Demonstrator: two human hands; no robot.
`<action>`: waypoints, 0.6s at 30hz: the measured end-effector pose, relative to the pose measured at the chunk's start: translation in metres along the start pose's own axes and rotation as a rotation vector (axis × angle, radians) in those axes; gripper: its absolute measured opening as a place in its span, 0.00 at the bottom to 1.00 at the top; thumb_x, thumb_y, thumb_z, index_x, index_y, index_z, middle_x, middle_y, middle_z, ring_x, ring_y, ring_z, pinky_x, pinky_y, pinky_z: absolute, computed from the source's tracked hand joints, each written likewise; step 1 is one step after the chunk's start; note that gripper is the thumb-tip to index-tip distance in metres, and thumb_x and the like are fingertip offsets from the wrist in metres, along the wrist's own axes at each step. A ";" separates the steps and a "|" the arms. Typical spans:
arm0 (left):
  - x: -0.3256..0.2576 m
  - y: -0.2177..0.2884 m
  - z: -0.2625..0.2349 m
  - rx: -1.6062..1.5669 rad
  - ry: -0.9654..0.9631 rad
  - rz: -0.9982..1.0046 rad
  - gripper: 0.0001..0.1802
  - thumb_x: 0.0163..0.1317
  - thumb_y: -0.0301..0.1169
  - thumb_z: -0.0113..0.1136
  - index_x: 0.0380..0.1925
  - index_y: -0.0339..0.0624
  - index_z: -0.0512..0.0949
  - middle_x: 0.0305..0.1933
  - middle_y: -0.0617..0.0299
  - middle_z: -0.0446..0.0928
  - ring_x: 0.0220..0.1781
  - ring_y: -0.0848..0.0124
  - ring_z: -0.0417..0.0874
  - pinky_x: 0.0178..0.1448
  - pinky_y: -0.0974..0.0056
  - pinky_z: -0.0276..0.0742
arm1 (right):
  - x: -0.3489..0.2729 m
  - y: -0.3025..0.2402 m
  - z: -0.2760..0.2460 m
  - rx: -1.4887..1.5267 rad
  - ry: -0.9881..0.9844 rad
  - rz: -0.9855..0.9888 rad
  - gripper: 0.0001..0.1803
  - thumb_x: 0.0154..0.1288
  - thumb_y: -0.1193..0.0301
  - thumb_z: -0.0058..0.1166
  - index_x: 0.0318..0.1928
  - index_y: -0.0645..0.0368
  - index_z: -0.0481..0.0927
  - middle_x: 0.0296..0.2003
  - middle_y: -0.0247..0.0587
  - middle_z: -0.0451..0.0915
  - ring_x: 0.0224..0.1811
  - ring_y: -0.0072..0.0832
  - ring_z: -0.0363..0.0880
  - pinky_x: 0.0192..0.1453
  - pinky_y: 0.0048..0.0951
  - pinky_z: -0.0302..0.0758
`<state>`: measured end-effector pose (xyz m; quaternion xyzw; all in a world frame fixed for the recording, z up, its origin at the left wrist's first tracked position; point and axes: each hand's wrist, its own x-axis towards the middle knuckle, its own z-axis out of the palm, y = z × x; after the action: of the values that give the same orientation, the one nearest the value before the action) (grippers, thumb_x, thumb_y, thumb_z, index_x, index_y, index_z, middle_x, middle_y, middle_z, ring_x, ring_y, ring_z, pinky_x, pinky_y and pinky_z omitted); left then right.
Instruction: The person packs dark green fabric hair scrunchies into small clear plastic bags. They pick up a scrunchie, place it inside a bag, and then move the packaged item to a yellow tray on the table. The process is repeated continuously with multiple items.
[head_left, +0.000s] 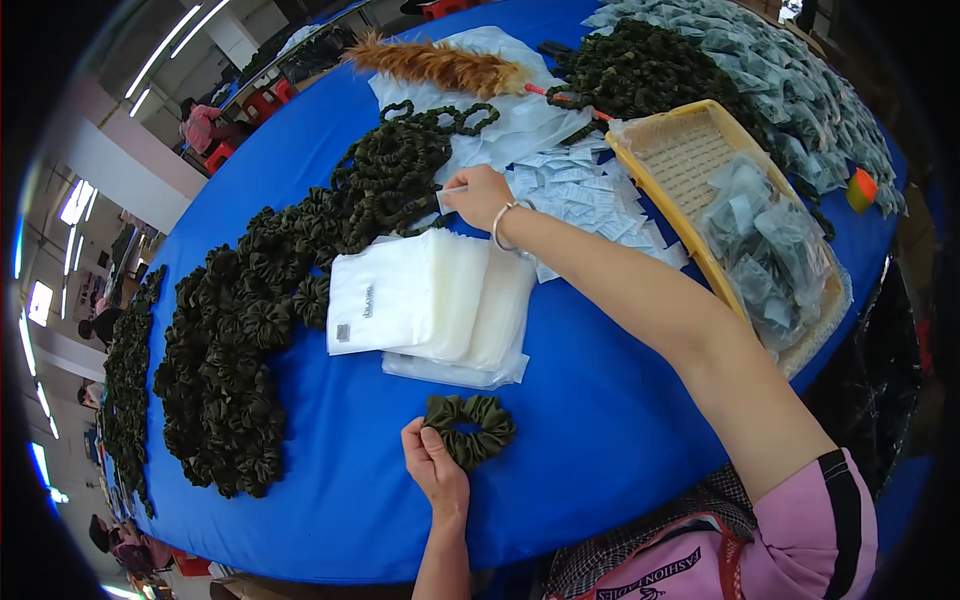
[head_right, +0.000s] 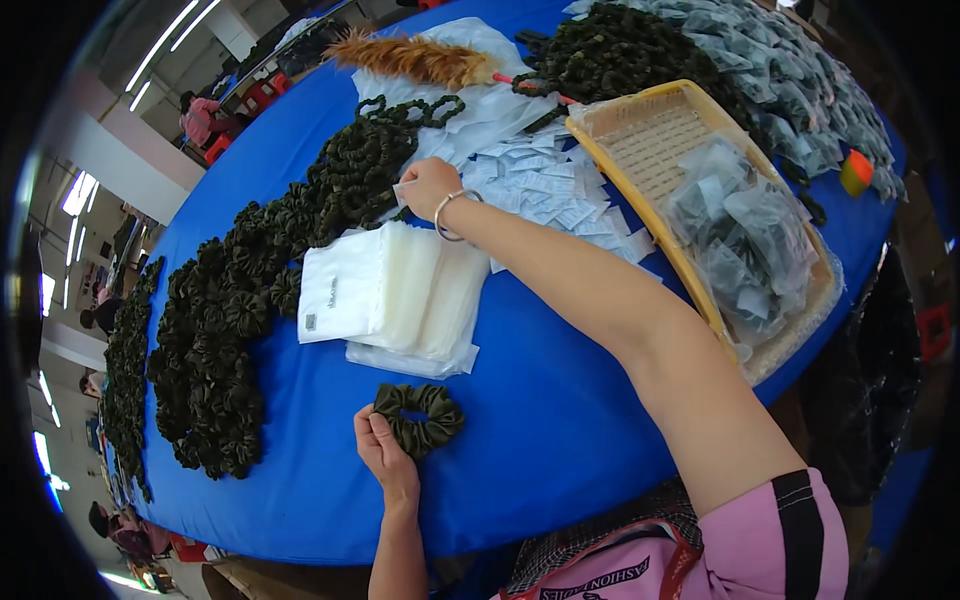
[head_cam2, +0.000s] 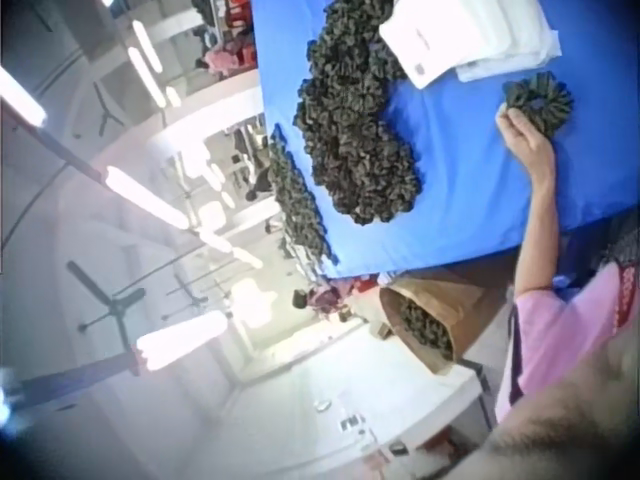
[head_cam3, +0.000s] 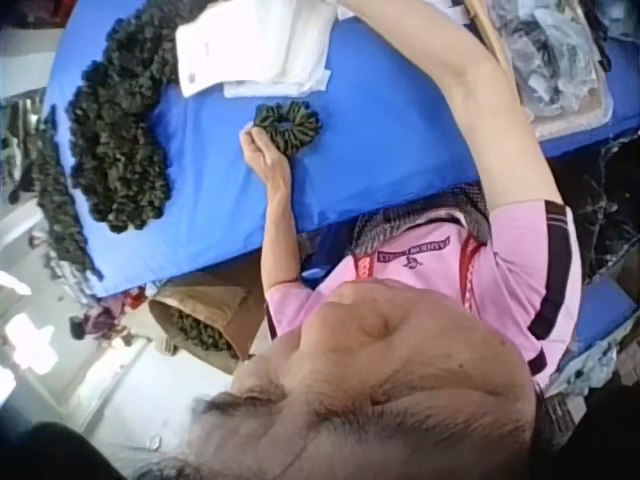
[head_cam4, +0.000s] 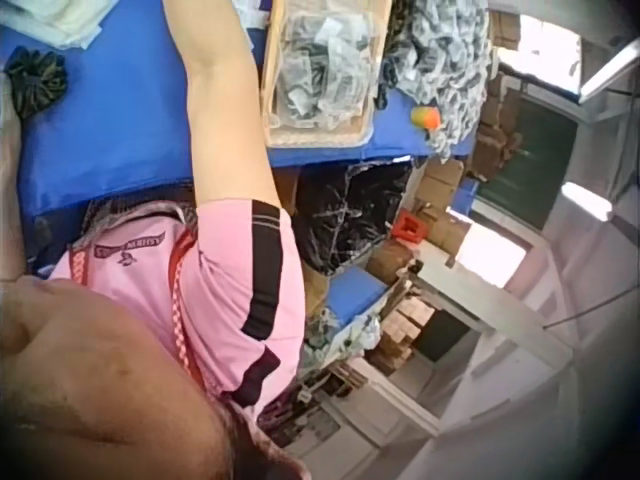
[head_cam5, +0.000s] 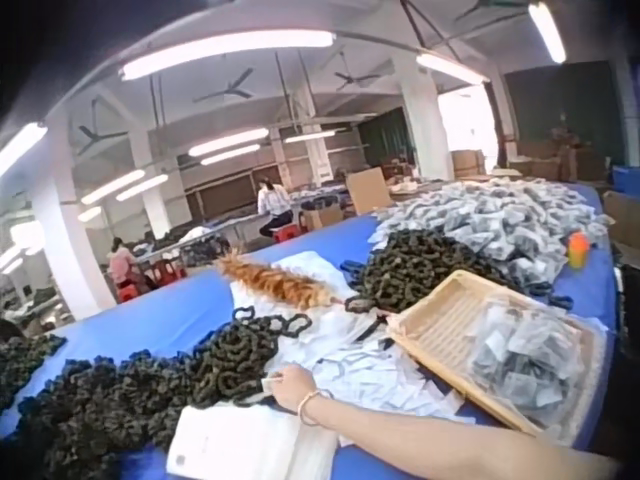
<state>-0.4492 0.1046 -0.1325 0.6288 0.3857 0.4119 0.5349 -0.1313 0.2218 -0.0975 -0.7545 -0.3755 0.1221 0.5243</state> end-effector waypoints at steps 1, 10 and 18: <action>0.000 0.001 0.002 -0.004 0.006 0.003 0.12 0.73 0.35 0.44 0.42 0.34 0.69 0.36 0.64 0.73 0.37 0.79 0.70 0.43 0.73 0.68 | 0.017 -0.001 0.013 0.002 -0.013 0.029 0.09 0.51 0.64 0.62 0.29 0.56 0.84 0.30 0.43 0.84 0.34 0.34 0.83 0.41 0.32 0.77; -0.004 0.002 -0.004 0.021 0.019 -0.043 0.13 0.73 0.34 0.42 0.43 0.35 0.69 0.37 0.64 0.73 0.38 0.80 0.71 0.43 0.74 0.69 | 0.015 -0.022 0.031 0.135 0.204 -0.253 0.05 0.55 0.67 0.60 0.28 0.53 0.82 0.26 0.40 0.82 0.30 0.37 0.80 0.35 0.38 0.73; -0.004 0.021 -0.004 -0.413 -0.102 -0.242 0.17 0.74 0.41 0.38 0.47 0.37 0.67 0.44 0.63 0.74 0.43 0.77 0.74 0.49 0.70 0.72 | -0.215 -0.074 -0.060 0.581 -0.514 0.115 0.13 0.72 0.66 0.44 0.51 0.59 0.68 0.27 0.27 0.68 0.28 0.14 0.66 0.34 0.17 0.66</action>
<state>-0.4537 0.0997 -0.1119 0.4754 0.3385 0.3828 0.7161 -0.2768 0.0428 -0.0517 -0.5393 -0.4013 0.4374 0.5973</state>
